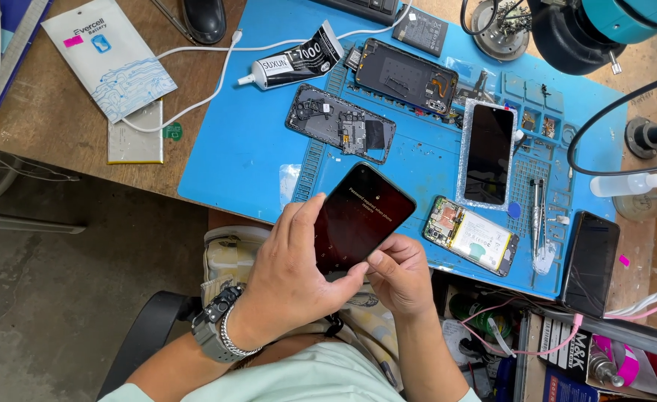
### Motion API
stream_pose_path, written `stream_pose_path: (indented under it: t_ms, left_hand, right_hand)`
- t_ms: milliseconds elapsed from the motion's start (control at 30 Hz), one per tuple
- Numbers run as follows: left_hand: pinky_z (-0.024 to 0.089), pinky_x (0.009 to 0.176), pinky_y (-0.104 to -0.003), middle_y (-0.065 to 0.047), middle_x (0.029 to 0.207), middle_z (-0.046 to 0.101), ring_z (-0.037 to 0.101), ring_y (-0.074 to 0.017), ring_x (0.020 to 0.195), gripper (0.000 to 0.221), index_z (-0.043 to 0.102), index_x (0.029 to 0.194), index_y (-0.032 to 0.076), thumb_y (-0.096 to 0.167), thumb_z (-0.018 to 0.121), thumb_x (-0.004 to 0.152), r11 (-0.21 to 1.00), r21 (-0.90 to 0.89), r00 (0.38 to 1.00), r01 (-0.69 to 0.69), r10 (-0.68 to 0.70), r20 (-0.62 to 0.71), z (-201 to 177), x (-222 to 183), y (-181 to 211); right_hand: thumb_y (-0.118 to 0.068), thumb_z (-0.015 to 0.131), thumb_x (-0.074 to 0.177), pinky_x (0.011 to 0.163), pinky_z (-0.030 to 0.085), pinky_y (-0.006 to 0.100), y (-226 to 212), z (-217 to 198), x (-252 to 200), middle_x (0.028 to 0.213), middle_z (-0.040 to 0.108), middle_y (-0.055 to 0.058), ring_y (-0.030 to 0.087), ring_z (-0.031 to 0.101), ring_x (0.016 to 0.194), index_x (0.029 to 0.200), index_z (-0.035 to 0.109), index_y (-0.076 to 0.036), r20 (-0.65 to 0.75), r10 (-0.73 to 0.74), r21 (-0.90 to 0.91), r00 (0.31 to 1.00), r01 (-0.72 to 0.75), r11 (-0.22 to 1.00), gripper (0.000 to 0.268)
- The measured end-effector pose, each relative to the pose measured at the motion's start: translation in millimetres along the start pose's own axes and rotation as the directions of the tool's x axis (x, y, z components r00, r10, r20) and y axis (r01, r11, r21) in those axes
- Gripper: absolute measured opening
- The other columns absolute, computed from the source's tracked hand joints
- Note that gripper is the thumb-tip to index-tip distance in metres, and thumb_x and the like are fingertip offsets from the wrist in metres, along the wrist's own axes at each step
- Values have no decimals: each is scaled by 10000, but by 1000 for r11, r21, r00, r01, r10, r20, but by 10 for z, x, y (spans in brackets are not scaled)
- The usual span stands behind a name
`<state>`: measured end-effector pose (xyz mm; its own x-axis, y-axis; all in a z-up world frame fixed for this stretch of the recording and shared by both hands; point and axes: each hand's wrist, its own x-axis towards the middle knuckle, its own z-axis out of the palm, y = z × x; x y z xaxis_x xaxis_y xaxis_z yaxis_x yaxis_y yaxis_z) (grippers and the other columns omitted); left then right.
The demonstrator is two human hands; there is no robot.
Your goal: The person handles a smartphone, removes the back cover, and uses a screwdriver to remove screws from the internal frame. They then use tweezers to lift and remove small components from the device's interior.
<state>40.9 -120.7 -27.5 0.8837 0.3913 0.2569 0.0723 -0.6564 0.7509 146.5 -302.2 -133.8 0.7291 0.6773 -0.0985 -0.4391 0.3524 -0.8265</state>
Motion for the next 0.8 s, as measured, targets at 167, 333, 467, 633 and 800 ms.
stream_pose_path:
  t_ms: [167, 333, 467, 633, 800]
  left_hand:
    - [553, 881, -399, -91, 1296, 596, 617, -267, 1173, 895, 419, 1424, 89, 447, 837, 719, 838, -300, 881, 456, -379, 282, -94, 187, 53]
    - [551, 845, -403, -97, 1003, 727, 624, -169, 940, 507, 617, 1226, 32, 346, 801, 872, 590, -717, 912, 370, -378, 159, 375, 59, -357]
    - [408, 671, -286, 22, 763, 497, 425, -92, 754, 313, 501, 872, 127, 359, 451, 1077, 589, -752, 928, 297, -364, 81, 390, 61, -389]
    - [545, 1010, -323, -81, 1162, 757, 702, -198, 1127, 623, 721, 1148, 94, 520, 286, 1019, 375, -808, 825, 455, -520, 223, 283, 73, -378]
    - [626, 627, -415, -229, 1019, 719, 718, -308, 915, 661, 666, 1009, -31, 535, 326, 1048, 12, -969, 781, 248, -594, 193, 504, -10, -724]
  right_hand:
    - [-162, 738, 980, 730, 498, 312, 42, 64, 7, 897, 680, 101, 197, 625, 812, 1001, 687, -9, 73, -45, 36, 996, 42, 998, 163]
    - [-421, 710, 913, 890, 588, 478, 308, 286, -4, 1246, 689, 294, 320, 685, 1103, 1351, 537, 64, 190, -97, 73, 977, 84, 994, 676]
    - [-598, 398, 1027, 1038, 519, 621, 240, 353, -98, 1529, 468, 248, 417, 544, 1343, 1615, 219, -88, 374, 132, 111, 918, -185, 976, 799]
    - [-538, 309, 1100, 1159, 471, 623, 148, 411, -96, 1710, 216, 184, 451, 527, 1365, 1670, 12, -175, 481, 261, 75, 837, -336, 939, 738]
    - [-580, 509, 1035, 929, 508, 360, 157, 462, -121, 1320, 567, 266, 260, 592, 1127, 1500, 230, -76, 387, 389, -92, 836, -385, 918, 740]
